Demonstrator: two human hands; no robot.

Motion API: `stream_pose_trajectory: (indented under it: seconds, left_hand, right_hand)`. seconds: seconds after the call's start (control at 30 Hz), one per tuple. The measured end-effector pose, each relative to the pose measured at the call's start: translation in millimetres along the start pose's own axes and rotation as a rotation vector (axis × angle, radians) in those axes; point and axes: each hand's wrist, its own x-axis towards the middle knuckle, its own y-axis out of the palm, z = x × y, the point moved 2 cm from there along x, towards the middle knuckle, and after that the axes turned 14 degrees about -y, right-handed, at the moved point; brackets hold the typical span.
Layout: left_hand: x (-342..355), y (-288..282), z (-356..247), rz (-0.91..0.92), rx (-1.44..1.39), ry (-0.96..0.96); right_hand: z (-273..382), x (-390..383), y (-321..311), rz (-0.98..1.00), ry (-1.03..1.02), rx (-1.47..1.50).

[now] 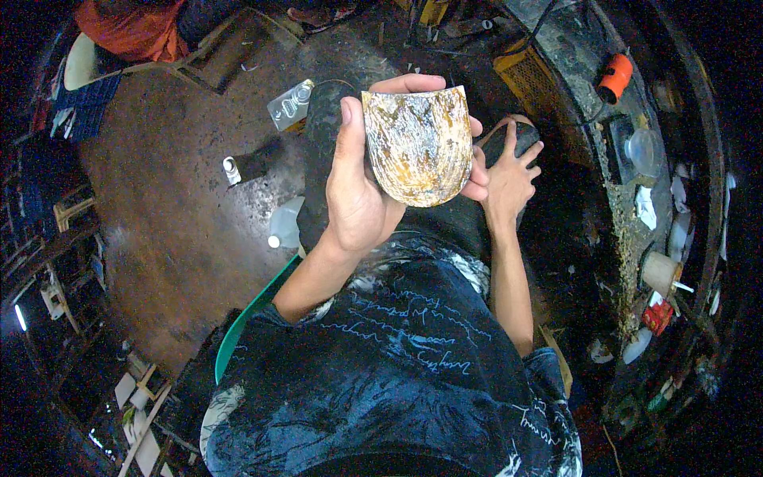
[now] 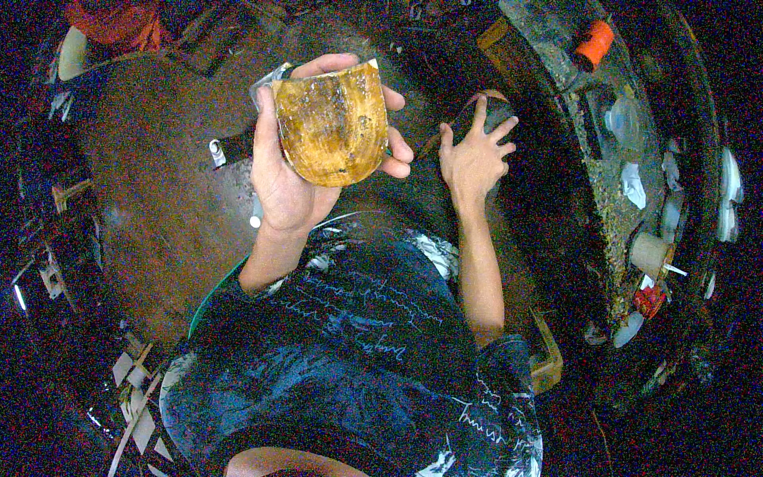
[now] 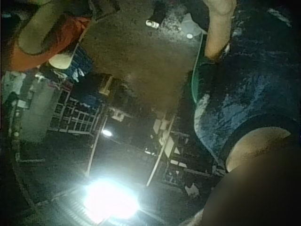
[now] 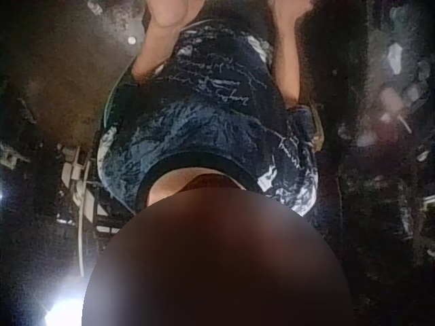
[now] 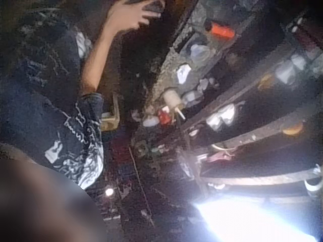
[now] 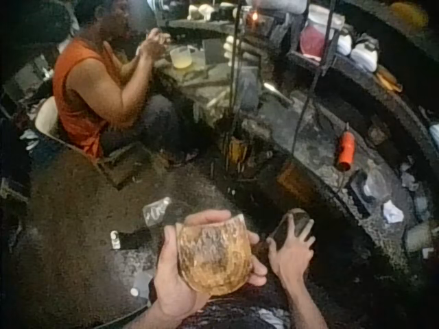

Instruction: The person holds a small wooden piece and uses a rotary tool to carve its surface. They rotate the piece to access different areas and continue carving while seated.

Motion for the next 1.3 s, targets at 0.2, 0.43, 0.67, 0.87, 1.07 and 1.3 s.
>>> stream_pose_trajectory:
  seconds: [0.2, 0.43, 0.67, 0.87, 1.07, 1.3]
  left_hand:
    - [-0.5, -1.2, -0.5, -0.006, 0.013, -0.001]
    - [1.1, -4.9, 0.6, 0.0, 0.023, 0.008]
    - [0.4, -6.0, -0.9, -0.005, 0.054, 0.011]
    - [-1.0, -7.6, -1.3, -0.018, 0.069, 0.013]
    - [-5.8, -13.8, 2.7, -0.108, 0.074, -0.024]
    - [5.8, -17.2, 12.4, -0.139, 0.282, -0.083]
  right_hand:
    - [0.8, -0.4, -0.2, -0.009, -0.005, -0.004]
    - [0.5, -0.1, 1.3, 0.002, 0.002, -0.02]
    - [0.8, -0.3, 2.1, -0.003, -0.001, -0.028]
    - [2.1, 0.0, 0.6, 0.006, 0.008, -0.031]
    - [3.4, -3.9, -3.6, -0.008, 0.033, -0.006]
    - [-4.1, -4.2, -4.8, 0.079, 0.057, 0.013]
